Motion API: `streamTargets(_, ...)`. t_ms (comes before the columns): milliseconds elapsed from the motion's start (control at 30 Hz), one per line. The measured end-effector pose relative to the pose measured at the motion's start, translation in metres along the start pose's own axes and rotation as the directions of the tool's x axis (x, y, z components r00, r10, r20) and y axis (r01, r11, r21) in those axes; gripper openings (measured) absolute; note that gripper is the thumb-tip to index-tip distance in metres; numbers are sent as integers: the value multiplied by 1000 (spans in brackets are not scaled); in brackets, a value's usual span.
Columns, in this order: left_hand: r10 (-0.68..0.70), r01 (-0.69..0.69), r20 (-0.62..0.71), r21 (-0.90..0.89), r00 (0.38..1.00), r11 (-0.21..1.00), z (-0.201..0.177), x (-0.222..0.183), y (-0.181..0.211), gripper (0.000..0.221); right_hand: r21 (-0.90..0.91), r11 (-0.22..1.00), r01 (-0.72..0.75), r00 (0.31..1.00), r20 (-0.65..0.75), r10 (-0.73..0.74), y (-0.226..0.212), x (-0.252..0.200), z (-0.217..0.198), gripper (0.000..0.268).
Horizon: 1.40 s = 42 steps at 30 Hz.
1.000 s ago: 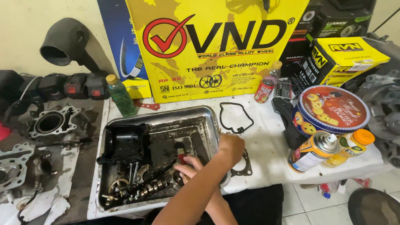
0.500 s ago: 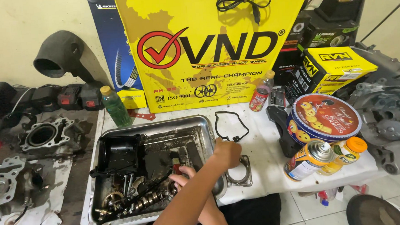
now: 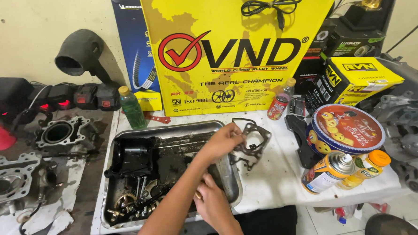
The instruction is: Cleaning various internal motorcycle engine components like the piston and camshaft using a brush and solvent.
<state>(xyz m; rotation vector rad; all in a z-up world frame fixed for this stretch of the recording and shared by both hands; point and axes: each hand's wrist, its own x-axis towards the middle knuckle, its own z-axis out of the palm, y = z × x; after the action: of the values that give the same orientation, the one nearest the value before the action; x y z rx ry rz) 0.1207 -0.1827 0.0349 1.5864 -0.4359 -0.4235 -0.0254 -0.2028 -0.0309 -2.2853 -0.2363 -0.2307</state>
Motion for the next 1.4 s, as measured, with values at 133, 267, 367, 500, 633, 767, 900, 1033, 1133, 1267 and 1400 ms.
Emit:
streamTargets(133,-35,-37,-197,-352,980,935,-49,-50,-15,9,42,997,-62,996,62,59,-12,3,-13,29)
streamTargets(267,-105,-187,-407,-615,907,766,-89,-104,-43,12,72,997,17,996,-83,-11,-1,8,-11,30)
streamTargets(367,-134,-224,-501,-591,855,775,-92,-143,-36,24,169,956,-240,967,-43,250,-11,12,-24,33)
streamTargets(500,-150,-275,-511,-660,846,699,-91,-156,-50,33,704,658,-269,911,-36,411,1,12,-31,43)
streamTargets(633,-144,-292,-528,-654,837,698,-87,-162,-40,30,762,617,-196,845,-189,501,17,8,-25,23)
streamTargets(767,-182,-291,-589,-615,787,733,-86,-164,-44,31,829,556,52,833,-343,434,8,2,-25,17)
streamTargets(900,-171,-289,-621,-568,765,771,-87,-164,-50,33,871,461,168,864,-355,357,2,-2,-18,17)
streamTargets(1033,-202,-242,-633,-541,747,805,-87,-165,-50,35,831,536,148,881,-357,310,-8,-3,-16,17)
streamTargets(1133,-224,-173,-641,-496,734,851,-87,-169,-45,34,862,443,247,909,-365,203,-7,-2,-14,24)
streamTargets(1267,-181,-257,-659,-510,730,821,-89,-167,-55,32,748,660,69,925,-295,239,-24,-4,-22,17)
streamTargets(1400,-167,-218,-689,-435,705,873,-90,-167,-55,32,721,689,74,889,-361,283,-28,-3,-24,17)
